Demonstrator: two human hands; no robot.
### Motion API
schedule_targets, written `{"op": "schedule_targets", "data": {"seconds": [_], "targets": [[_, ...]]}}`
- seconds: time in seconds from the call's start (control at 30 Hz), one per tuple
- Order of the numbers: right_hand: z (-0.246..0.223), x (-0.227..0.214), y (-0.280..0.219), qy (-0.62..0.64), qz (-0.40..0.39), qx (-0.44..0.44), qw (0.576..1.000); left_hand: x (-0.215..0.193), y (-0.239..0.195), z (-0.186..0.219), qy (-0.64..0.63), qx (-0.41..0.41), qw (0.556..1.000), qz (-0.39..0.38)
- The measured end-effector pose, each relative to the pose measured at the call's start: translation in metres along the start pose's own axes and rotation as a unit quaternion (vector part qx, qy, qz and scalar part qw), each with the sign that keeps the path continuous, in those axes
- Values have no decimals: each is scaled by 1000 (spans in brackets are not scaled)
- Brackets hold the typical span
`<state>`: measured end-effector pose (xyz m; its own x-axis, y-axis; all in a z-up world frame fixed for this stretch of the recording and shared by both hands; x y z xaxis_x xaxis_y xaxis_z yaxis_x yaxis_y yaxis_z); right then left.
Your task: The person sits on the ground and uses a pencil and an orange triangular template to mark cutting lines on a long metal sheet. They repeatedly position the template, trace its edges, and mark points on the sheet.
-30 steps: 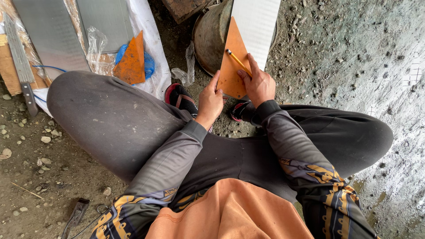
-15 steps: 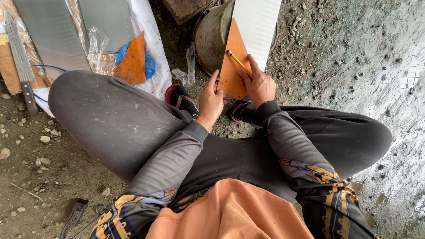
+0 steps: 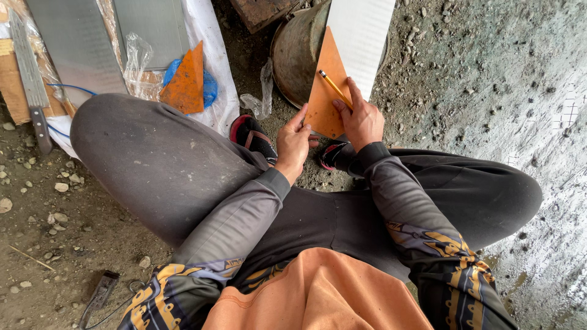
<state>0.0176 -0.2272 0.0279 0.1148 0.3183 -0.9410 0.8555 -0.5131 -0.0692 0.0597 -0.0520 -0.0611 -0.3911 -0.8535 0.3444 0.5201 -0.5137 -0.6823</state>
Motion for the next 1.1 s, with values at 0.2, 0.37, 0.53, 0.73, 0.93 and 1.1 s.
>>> {"op": "schedule_targets", "data": {"seconds": [0.2,0.37,0.53,0.73,0.93,1.1], "targets": [[0,-2,0,-6,2,-4,1000,2,-3,4,6,1,1000,-11],[1,0,0,-1,-2,-1,1000,2,-1,2,-4,2,1000,-7],[2,1,0,-9,-3,-2,1000,2,-1,0,-18,0,1000,-9],[2,1,0,-3,3,-6,1000,2,-1,0,-10,-5,1000,-5],[2,0,-1,-4,3,-10,1000,3,-2,2,-7,0,1000,-6],[3,1,1,-9,-7,0,1000,1,-3,3,18,-3,1000,1]]}}
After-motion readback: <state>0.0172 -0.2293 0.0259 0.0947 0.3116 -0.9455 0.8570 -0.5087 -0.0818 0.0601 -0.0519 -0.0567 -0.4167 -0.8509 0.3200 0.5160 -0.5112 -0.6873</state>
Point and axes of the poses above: each hand's wrist, its own y-axis towards the middle knuckle, its own x-axis out of the palm, z = x × y, the point moved 10 cm from there along y, towards the middle knuckle, and after that the axes turned 6 degrees about -x, right-handed, at the moved point
